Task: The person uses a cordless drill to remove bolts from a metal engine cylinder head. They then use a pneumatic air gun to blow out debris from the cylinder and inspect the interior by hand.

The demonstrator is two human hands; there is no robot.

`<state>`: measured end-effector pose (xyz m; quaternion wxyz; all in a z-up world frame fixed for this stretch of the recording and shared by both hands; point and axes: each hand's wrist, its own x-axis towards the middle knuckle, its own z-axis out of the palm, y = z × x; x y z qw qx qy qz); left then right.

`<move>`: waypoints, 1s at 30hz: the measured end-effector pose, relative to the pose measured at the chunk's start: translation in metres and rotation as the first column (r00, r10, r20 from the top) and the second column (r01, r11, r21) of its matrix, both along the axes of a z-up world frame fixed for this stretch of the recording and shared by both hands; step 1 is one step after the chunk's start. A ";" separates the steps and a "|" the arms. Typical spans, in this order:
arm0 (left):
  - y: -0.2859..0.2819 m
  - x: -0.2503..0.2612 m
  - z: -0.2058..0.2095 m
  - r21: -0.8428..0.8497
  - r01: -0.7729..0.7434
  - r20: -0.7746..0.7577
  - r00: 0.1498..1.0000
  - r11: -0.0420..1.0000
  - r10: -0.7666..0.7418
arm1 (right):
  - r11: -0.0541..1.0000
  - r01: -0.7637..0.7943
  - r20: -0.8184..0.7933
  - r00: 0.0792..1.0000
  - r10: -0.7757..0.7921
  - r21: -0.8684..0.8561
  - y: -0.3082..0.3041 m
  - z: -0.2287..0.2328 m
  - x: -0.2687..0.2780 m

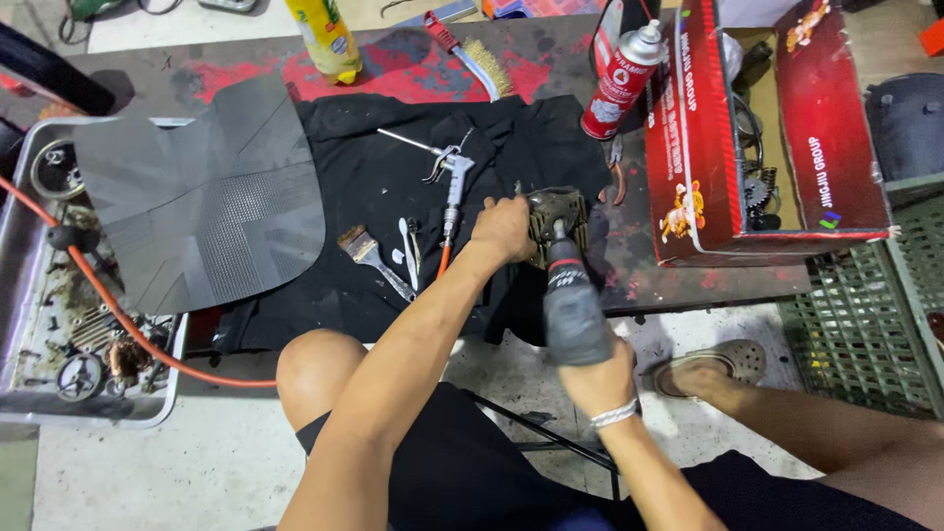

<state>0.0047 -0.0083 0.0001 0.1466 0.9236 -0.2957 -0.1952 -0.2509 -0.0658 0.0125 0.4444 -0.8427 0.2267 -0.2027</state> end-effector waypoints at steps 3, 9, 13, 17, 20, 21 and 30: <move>-0.003 0.002 -0.001 -0.026 -0.010 0.001 1.000 1.000 0.010 | 0.996 0.040 0.005 0.999 -0.040 -0.079 0.008 0.003 0.002; -0.005 -0.002 0.004 -0.042 -0.028 0.000 1.000 0.999 0.028 | 0.989 0.077 0.078 0.995 -0.067 -0.126 0.016 -0.005 0.007; -0.007 -0.007 0.005 -0.037 -0.050 -0.016 0.999 0.998 0.049 | 0.977 0.159 0.113 0.983 -0.144 -0.139 0.028 -0.016 0.011; -0.010 -0.008 0.001 -0.071 -0.045 0.015 0.999 0.996 0.046 | 0.986 0.156 0.177 0.974 -0.142 -0.066 0.035 -0.025 0.015; -0.014 -0.008 -0.004 -0.094 -0.038 0.030 0.999 0.995 0.041 | 0.985 0.165 0.192 0.969 -0.153 -0.052 0.035 -0.029 0.019; -0.015 -0.008 -0.006 -0.097 -0.035 0.033 0.999 0.995 0.039 | 0.984 0.172 0.191 0.969 -0.159 -0.054 0.035 -0.031 0.021; -0.021 -0.012 -0.009 -0.087 0.006 0.100 0.995 0.996 0.003 | 0.992 0.125 0.260 0.957 -0.125 0.019 0.031 -0.035 0.022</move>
